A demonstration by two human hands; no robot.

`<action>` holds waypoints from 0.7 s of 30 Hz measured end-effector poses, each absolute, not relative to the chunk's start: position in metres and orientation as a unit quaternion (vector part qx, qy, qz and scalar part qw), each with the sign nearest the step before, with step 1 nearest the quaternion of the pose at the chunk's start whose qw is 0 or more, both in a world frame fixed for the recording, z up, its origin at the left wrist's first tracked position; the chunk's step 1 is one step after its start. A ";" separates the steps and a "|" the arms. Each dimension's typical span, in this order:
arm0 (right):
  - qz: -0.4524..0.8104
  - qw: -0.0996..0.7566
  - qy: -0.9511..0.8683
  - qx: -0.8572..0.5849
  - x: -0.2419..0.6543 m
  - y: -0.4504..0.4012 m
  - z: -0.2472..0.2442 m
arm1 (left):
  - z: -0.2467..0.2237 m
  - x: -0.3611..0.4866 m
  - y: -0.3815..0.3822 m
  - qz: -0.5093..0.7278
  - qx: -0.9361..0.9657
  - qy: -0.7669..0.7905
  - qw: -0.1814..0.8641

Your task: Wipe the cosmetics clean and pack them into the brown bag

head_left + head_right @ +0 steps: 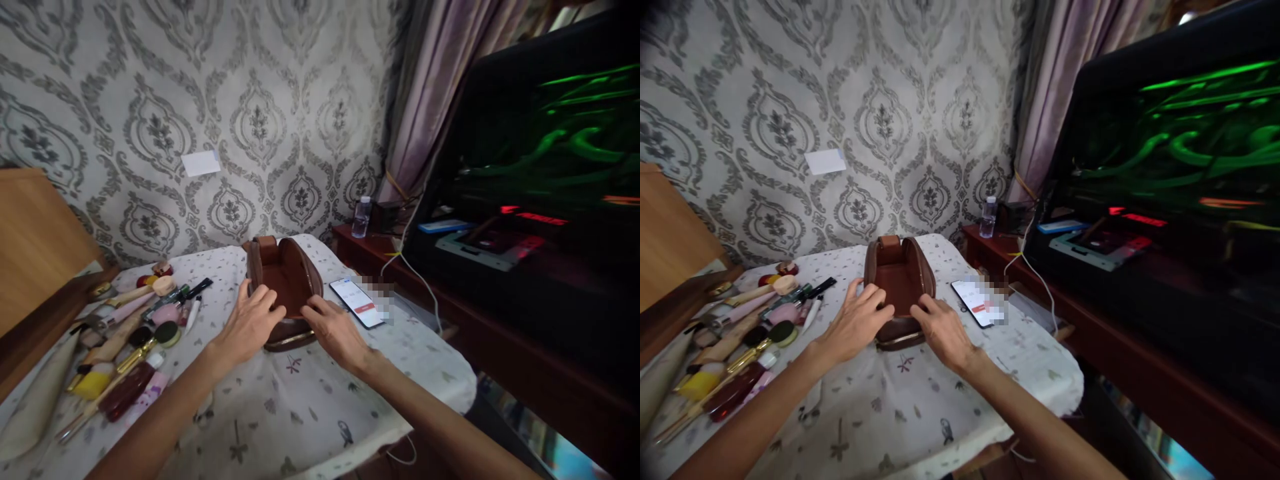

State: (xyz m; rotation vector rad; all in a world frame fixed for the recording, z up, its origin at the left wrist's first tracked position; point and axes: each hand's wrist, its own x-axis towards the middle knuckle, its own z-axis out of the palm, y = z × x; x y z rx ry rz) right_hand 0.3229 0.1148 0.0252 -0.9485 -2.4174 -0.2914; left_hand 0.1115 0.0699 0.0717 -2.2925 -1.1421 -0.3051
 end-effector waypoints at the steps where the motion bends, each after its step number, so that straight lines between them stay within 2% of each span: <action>1: -0.105 0.273 -0.891 -0.347 0.324 0.116 0.024 | 0.071 0.113 0.069 -0.119 -0.850 -0.430 0.279; 9: -0.081 0.300 -0.882 -0.355 0.320 0.114 0.017 | 0.068 0.117 0.069 -0.127 -0.846 -0.449 0.258; 13: -0.040 0.392 -0.855 -0.336 0.331 0.106 0.007 | 0.056 0.115 0.059 -0.175 -0.843 -0.433 0.266; 16: -0.033 0.457 -0.791 -0.405 0.360 0.106 -0.002 | 0.037 0.110 0.039 -0.221 -0.844 -0.407 0.272; 18: -0.041 0.451 -0.744 -0.491 0.384 0.114 -0.009 | 0.019 0.106 0.025 -0.253 -0.847 -0.385 0.265; 21: -0.054 0.365 -0.710 -0.600 0.413 0.128 -0.023 | -0.008 0.101 0.009 -0.277 -0.857 -0.368 0.231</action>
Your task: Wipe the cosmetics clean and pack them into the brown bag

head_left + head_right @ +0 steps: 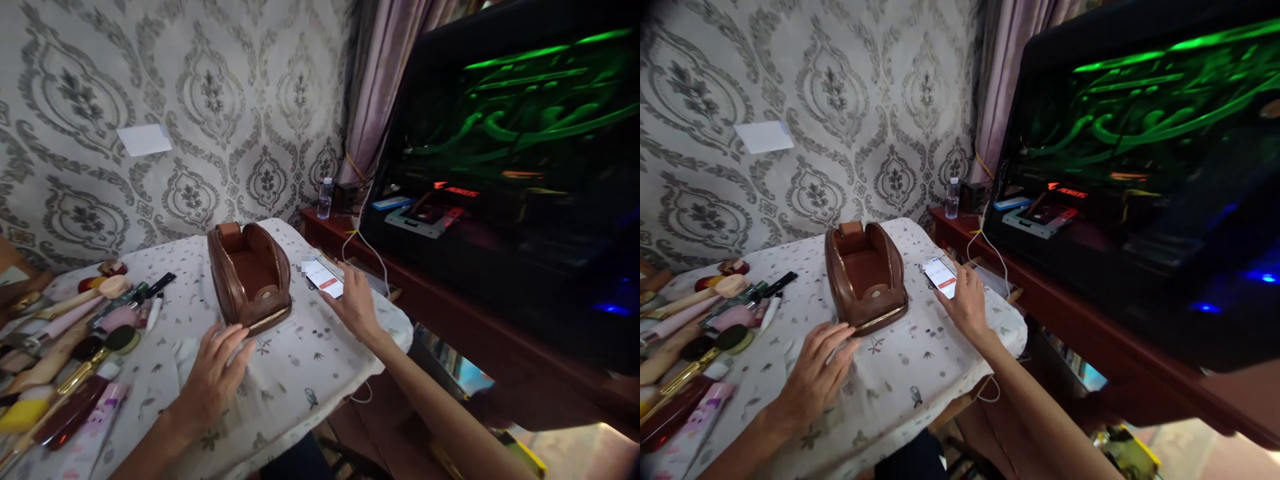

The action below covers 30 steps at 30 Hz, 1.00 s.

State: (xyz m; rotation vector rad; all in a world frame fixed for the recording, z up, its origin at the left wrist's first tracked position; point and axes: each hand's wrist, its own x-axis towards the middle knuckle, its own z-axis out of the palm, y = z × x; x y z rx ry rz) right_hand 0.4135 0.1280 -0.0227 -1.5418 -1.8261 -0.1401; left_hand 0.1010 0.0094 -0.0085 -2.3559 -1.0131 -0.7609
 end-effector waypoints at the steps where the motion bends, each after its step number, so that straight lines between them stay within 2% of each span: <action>1: -0.053 0.330 -0.706 -0.625 0.419 0.132 -0.027 | -0.016 0.100 0.007 -0.277 -0.861 -0.367 0.217; 3: -0.038 0.272 -0.696 -0.663 0.425 0.136 -0.035 | -0.025 0.099 0.006 -0.276 -0.866 -0.373 0.187; 6: -0.013 0.234 -0.683 -0.692 0.425 0.138 -0.041 | -0.027 0.099 0.008 -0.288 -0.860 -0.399 0.134; 15: -0.007 0.267 -0.726 -0.634 0.427 0.140 -0.043 | -0.028 0.099 0.012 -0.317 -0.846 -0.420 0.083; 24: -0.045 0.219 -0.712 -0.666 0.435 0.134 -0.044 | -0.030 0.099 0.011 -0.318 -0.842 -0.428 0.081; 30: 0.077 0.211 -0.700 -0.678 0.448 0.184 -0.019 | -0.029 0.098 0.013 -0.316 -0.848 -0.415 0.089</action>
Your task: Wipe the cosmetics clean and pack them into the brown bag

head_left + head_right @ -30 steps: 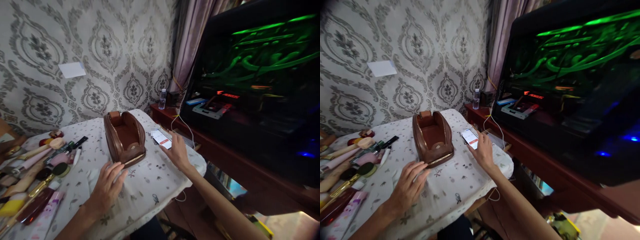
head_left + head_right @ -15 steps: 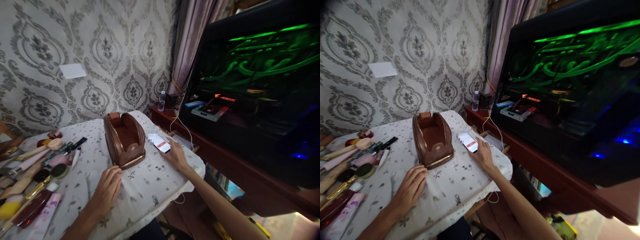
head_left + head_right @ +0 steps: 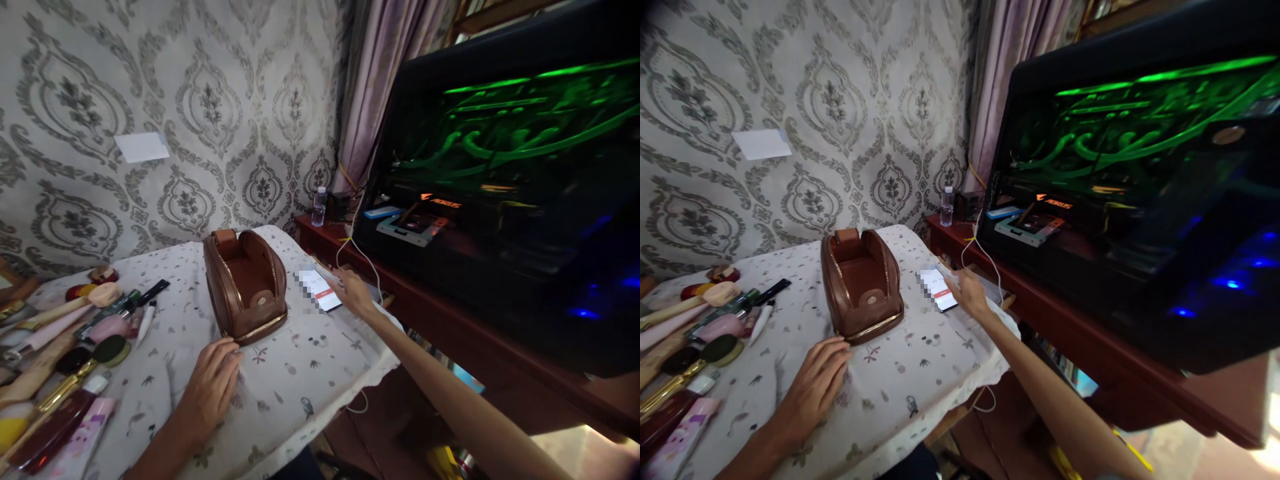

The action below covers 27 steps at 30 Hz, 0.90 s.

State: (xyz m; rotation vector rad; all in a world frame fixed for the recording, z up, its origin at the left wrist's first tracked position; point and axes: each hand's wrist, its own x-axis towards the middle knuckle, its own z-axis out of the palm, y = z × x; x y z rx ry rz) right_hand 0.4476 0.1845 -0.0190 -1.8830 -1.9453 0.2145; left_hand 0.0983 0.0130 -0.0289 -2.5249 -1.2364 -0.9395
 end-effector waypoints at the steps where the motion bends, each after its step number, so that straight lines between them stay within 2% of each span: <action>1: 0.089 0.204 -0.700 -0.678 0.447 0.201 -0.013 | -0.029 0.099 0.013 -0.316 -0.850 -0.412 0.093; 9: 0.138 0.152 -0.656 -0.726 0.420 0.295 -0.002 | -0.034 0.099 0.008 -0.307 -0.859 -0.379 0.157; 19: 0.085 0.160 -0.655 -0.734 0.427 0.305 -0.019 | -0.045 0.052 -0.006 -0.262 -0.857 -0.391 0.211; 27: 0.088 0.155 -0.629 -0.757 0.453 0.312 -0.023 | -0.027 0.062 0.004 -0.248 -0.855 -0.392 0.234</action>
